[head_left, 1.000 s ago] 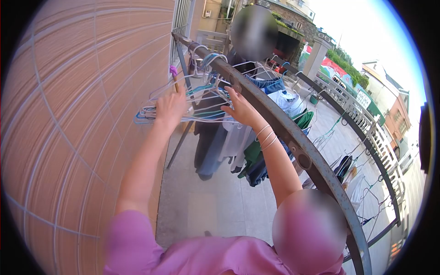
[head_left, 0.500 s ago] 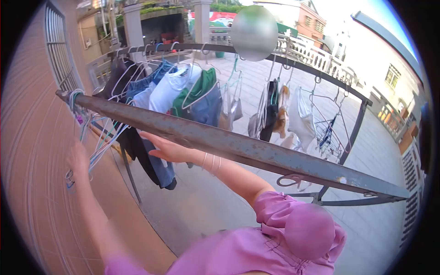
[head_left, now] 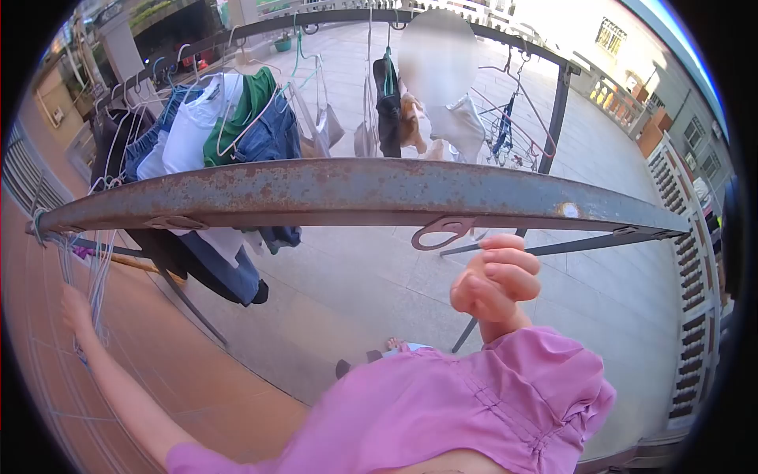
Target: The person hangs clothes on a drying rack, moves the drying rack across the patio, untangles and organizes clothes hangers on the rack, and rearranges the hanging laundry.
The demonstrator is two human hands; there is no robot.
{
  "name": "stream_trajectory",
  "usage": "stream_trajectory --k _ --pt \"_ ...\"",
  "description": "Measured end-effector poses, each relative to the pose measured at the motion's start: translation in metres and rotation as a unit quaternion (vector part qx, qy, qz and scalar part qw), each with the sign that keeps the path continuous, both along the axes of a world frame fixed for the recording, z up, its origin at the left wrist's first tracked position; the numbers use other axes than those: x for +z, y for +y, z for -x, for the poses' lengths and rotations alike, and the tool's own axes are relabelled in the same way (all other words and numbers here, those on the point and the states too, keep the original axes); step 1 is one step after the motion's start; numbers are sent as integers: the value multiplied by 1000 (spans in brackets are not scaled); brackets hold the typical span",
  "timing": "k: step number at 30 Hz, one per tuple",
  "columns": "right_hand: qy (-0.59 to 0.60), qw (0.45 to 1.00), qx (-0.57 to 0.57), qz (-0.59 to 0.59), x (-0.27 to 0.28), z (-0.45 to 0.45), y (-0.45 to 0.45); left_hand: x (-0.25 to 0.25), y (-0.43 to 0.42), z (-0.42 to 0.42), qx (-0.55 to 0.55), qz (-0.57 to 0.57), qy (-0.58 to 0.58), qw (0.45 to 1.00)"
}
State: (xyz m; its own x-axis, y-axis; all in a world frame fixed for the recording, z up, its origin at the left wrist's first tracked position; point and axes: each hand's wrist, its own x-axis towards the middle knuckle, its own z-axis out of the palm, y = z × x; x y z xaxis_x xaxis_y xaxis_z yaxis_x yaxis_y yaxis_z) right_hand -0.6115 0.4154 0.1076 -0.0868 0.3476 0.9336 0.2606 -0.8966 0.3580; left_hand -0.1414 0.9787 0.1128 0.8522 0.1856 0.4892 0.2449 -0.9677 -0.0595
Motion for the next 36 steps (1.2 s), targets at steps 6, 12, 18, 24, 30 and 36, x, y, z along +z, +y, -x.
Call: stream_trajectory --k 6,12,18,24,30,36 --pt "-78 916 -392 0 58 85 -22 3 6 -10 9 21 23 999" --pt "13 866 -495 73 86 107 -8 12 -41 42 74 -147 -109 980" --pt "68 894 -430 105 113 103 -20 -1 -61 103 38 -231 -252 939" --pt "97 874 -467 92 114 100 -39 -57 -134 206 -57 -103 -295 948" --pt "48 874 -472 102 112 103 -48 -164 -243 307 -257 152 -230 926" --pt "-8 848 -528 40 113 103 -49 -254 -277 356 -327 324 -114 880"
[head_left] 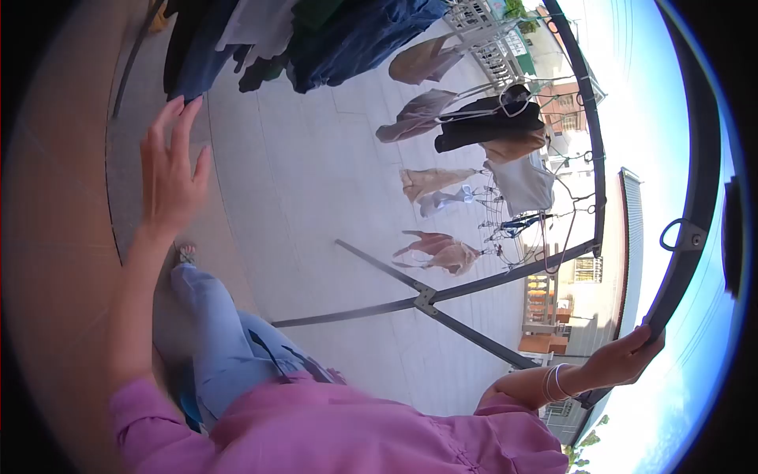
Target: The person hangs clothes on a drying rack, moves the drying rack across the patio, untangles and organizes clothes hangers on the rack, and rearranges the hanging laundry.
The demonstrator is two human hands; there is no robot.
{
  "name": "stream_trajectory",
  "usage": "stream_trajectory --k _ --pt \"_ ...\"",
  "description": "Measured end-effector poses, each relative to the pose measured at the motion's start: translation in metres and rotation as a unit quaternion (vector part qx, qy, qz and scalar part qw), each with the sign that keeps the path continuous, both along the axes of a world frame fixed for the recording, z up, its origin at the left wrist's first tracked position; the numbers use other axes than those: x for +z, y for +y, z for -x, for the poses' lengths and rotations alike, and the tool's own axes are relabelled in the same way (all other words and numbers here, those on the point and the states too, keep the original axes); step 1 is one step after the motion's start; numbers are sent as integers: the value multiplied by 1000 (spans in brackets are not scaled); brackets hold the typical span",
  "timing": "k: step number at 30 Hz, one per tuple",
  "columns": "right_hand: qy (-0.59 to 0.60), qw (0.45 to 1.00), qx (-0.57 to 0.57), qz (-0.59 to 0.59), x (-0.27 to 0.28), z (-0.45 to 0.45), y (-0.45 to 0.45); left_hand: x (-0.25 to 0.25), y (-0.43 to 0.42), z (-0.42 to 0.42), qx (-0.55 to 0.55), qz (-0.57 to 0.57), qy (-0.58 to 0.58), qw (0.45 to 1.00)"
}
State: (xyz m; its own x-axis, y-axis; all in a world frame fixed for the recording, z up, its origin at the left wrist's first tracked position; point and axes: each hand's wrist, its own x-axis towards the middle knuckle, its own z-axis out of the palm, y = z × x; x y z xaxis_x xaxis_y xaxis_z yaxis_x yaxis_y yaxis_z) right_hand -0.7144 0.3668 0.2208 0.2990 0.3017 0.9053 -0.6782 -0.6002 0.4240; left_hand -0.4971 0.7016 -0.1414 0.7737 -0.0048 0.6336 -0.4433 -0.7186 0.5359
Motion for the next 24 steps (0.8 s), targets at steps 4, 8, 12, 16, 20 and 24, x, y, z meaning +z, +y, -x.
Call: stream_trajectory --k 4,8,12,16,20,24 --pt "36 997 72 10 5 1 0 -57 -7 13 -32 45 77 996" --pt "42 999 10 14 8 9 4 -96 -33 18 -77 82 140 984" --pt "21 1000 13 16 5 -2 6 -99 -67 3 -155 84 139 974" --pt "28 998 63 15 7 -3 6 -85 -105 -39 -229 107 81 964" --pt "29 999 37 25 4 -6 6 -53 -143 -100 -296 102 -11 950" --pt "20 999 7 28 1 -8 15 13 -175 -183 -346 138 -106 922"
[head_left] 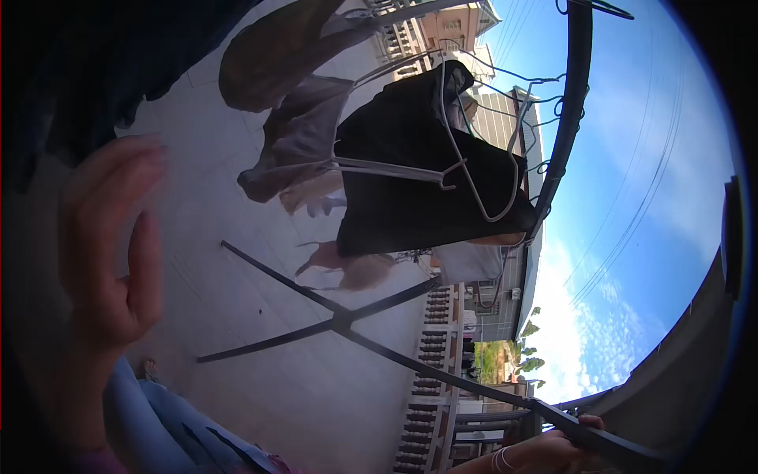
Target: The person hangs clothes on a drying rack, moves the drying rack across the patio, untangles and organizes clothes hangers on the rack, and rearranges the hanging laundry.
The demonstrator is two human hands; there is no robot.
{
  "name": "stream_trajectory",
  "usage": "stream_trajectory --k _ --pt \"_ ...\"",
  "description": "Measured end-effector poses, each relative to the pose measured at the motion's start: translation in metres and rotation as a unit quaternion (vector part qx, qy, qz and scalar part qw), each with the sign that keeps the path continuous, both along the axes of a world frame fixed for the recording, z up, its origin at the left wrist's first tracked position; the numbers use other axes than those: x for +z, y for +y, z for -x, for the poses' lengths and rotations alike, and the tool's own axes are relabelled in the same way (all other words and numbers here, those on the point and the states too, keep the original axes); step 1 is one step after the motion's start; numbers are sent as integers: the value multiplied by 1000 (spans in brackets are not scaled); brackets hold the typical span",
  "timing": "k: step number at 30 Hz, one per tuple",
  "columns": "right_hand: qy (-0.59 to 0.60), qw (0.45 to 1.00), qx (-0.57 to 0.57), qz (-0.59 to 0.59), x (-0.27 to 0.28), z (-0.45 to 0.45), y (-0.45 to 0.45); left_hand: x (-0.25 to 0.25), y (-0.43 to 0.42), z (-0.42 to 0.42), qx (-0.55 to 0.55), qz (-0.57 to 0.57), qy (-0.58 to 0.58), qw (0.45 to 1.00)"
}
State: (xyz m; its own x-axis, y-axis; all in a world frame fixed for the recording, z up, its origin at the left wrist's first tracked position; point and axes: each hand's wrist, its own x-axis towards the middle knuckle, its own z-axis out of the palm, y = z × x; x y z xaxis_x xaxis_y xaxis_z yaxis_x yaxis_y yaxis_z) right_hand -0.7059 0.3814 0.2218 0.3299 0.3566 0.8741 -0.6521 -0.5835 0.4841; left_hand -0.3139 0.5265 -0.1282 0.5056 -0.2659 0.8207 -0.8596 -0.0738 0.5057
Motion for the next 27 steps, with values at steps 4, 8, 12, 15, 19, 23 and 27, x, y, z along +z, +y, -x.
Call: stream_trajectory --k 4,8,12,15,19,23,27 --pt "-10 999 -31 -8 1 -7 6 47 -41 -84 -126 134 -18 983" --pt "-42 998 -46 -21 4 -13 15 104 -103 -138 -267 336 -49 902" --pt "-74 993 21 -85 6 -12 23 157 -120 -158 -365 294 86 879" --pt "-82 983 96 -132 2 -14 11 190 -141 -190 -432 248 49 866" --pt "-93 983 110 -116 -3 -26 9 241 -160 -192 -500 220 107 831" --pt "-96 985 111 -87 -1 -26 8 270 -181 -164 -369 231 125 891" --pt "-101 986 103 -82 -2 -28 9 290 -196 -161 -335 306 205 867"
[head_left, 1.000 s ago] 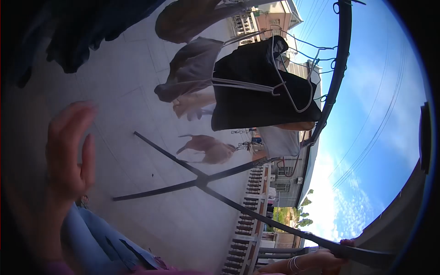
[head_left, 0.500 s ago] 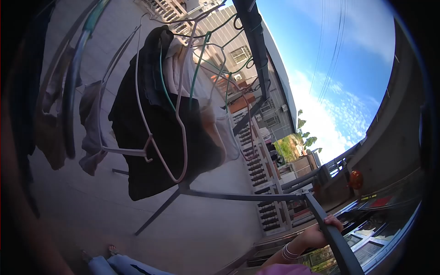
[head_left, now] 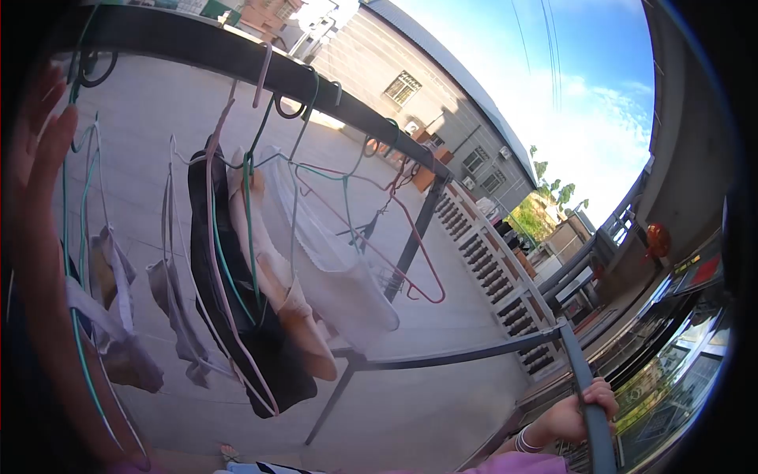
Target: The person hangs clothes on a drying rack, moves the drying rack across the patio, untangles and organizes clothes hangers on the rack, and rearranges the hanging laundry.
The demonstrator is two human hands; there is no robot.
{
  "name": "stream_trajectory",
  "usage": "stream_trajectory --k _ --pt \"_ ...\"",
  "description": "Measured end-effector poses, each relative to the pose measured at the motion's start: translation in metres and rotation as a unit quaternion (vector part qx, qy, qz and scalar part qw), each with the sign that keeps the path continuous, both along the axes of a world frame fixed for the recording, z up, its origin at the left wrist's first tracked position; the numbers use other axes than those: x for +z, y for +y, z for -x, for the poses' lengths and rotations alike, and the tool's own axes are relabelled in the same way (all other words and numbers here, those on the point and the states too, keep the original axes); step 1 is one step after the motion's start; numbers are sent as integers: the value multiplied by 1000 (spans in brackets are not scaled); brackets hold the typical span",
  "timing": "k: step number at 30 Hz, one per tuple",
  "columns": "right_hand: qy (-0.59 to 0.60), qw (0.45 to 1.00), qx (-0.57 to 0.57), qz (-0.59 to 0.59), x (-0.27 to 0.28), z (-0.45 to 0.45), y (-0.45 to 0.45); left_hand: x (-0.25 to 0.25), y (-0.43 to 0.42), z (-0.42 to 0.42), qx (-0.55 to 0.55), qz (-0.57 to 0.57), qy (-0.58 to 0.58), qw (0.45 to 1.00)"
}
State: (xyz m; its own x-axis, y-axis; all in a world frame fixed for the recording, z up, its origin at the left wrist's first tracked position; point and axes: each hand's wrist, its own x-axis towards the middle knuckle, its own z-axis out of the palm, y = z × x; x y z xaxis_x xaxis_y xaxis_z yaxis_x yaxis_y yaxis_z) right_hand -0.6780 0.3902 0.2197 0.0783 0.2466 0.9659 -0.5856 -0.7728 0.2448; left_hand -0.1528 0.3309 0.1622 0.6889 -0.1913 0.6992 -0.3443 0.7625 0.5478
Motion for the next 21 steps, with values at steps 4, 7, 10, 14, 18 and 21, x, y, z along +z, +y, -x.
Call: stream_trajectory --k 4,7,10,14,18,21 --pt "6 1000 10 -10 1 2 0 -13 -24 -6 233 -146 -123 954" --pt "-10 1000 17 -6 -3 0 1 -15 -38 -4 106 -81 -125 983" --pt "-13 1000 20 -18 -3 3 4 -7 -48 16 -29 5 15 999" --pt "-62 997 -10 -52 -5 0 11 6 -57 20 -117 73 93 986" --pt "-155 982 -36 -99 -11 -13 24 18 -75 45 -154 35 138 978" --pt "-282 951 -126 15 2 -66 19 13 -88 49 -227 33 90 969"
